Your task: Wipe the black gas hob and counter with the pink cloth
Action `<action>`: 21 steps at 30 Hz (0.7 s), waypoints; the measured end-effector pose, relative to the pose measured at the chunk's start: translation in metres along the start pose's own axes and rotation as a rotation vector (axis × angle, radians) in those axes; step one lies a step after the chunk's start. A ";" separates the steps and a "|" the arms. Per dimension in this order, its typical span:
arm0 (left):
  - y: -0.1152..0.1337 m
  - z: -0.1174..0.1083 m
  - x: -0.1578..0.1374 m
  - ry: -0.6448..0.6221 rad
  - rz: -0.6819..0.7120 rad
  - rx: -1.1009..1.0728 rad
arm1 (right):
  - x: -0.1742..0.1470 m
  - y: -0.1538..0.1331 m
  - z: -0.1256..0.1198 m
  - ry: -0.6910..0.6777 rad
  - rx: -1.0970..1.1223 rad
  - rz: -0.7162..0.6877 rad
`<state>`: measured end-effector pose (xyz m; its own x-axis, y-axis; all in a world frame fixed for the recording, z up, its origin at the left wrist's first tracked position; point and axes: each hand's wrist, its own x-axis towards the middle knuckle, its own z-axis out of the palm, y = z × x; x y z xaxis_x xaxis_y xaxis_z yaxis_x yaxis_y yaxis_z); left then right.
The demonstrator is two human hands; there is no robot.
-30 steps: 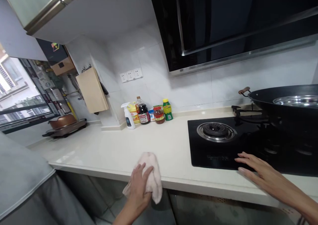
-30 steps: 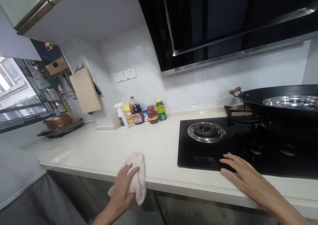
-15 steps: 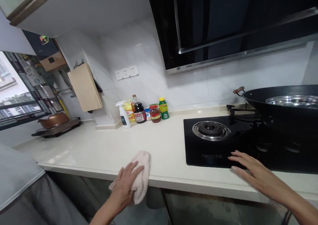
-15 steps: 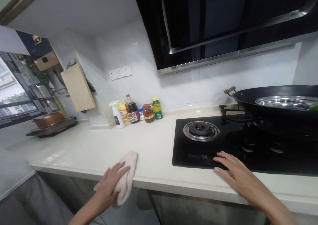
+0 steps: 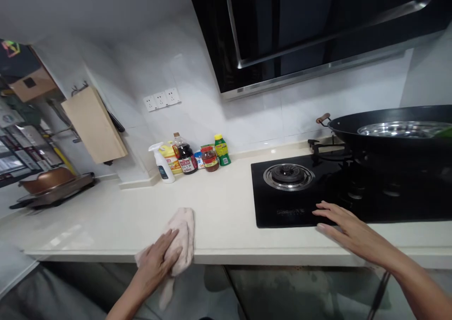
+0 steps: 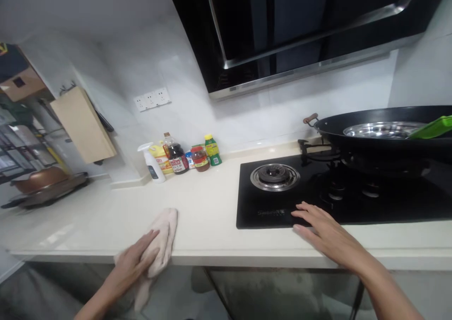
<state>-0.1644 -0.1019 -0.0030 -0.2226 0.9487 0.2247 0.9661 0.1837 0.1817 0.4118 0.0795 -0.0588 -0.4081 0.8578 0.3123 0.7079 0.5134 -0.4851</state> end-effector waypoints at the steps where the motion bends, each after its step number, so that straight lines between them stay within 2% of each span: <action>1: 0.004 0.003 0.004 -0.028 -0.010 0.050 | -0.001 0.000 -0.001 -0.009 0.000 0.003; 7: 0.025 0.005 0.046 -0.168 -0.118 0.193 | -0.005 0.002 -0.002 -0.012 -0.018 -0.009; 14: 0.063 0.005 0.132 -0.120 -0.229 0.211 | -0.005 -0.001 0.001 0.024 -0.058 -0.008; 18: 0.108 0.021 0.167 -0.103 -0.267 0.191 | -0.005 -0.004 0.001 0.030 -0.073 -0.022; 21: 0.163 0.041 0.170 -0.118 -0.167 0.151 | -0.005 -0.005 0.002 0.030 -0.076 -0.004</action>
<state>-0.0398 0.1000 0.0257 -0.3724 0.9239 0.0882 0.9278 0.3683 0.0601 0.4093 0.0727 -0.0597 -0.3948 0.8540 0.3388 0.7482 0.5129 -0.4210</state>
